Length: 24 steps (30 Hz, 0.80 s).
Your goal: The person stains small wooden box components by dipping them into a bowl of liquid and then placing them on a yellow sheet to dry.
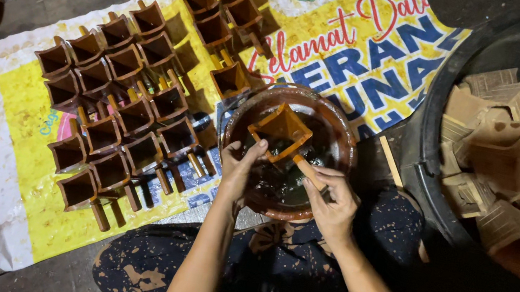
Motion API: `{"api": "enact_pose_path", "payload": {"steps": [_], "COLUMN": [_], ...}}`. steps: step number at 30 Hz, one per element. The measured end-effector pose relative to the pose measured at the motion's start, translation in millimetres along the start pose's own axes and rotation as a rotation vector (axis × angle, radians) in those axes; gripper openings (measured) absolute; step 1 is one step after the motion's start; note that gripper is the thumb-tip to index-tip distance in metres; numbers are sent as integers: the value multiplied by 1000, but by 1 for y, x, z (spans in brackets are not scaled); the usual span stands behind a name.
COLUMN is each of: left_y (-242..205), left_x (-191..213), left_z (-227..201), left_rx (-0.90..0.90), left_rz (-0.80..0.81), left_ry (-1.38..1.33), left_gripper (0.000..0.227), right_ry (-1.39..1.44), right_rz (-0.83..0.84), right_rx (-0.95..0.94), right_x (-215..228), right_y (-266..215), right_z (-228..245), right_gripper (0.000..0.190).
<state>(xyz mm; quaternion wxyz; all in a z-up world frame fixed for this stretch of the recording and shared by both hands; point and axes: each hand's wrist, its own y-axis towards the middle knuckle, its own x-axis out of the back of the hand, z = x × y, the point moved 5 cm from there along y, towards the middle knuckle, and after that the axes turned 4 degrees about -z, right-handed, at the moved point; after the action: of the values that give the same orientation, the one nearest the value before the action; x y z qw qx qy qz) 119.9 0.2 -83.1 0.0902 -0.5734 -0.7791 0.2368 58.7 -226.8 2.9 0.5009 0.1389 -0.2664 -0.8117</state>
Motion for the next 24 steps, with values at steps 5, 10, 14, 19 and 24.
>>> {"api": "enact_pose_path", "payload": {"steps": [5, 10, 14, 19, 24], "left_y": [-16, -29, -50, -48, -48], "left_x": [-26, -42, -56, -59, -61], "left_z": [-23, -35, -55, -49, -43], "left_rx": [-88, -69, -99, -107, -129], "left_rz": [-120, -186, -185, -157, -141], "left_ry": [137, 433, 677, 773, 825], "left_gripper": [114, 103, 97, 94, 94], "right_ry": [-18, -345, -369, -400, -507], "right_rz": [318, 312, 218, 161, 128], "right_rx": [-112, 22, -9, 51, 164], "right_x": [-6, 15, 35, 50, 51], "right_y": [5, 16, 18, 26, 15], "right_z": [-1, 5, -15, -16, -30], "right_gripper": [33, 28, 20, 21, 20]}}
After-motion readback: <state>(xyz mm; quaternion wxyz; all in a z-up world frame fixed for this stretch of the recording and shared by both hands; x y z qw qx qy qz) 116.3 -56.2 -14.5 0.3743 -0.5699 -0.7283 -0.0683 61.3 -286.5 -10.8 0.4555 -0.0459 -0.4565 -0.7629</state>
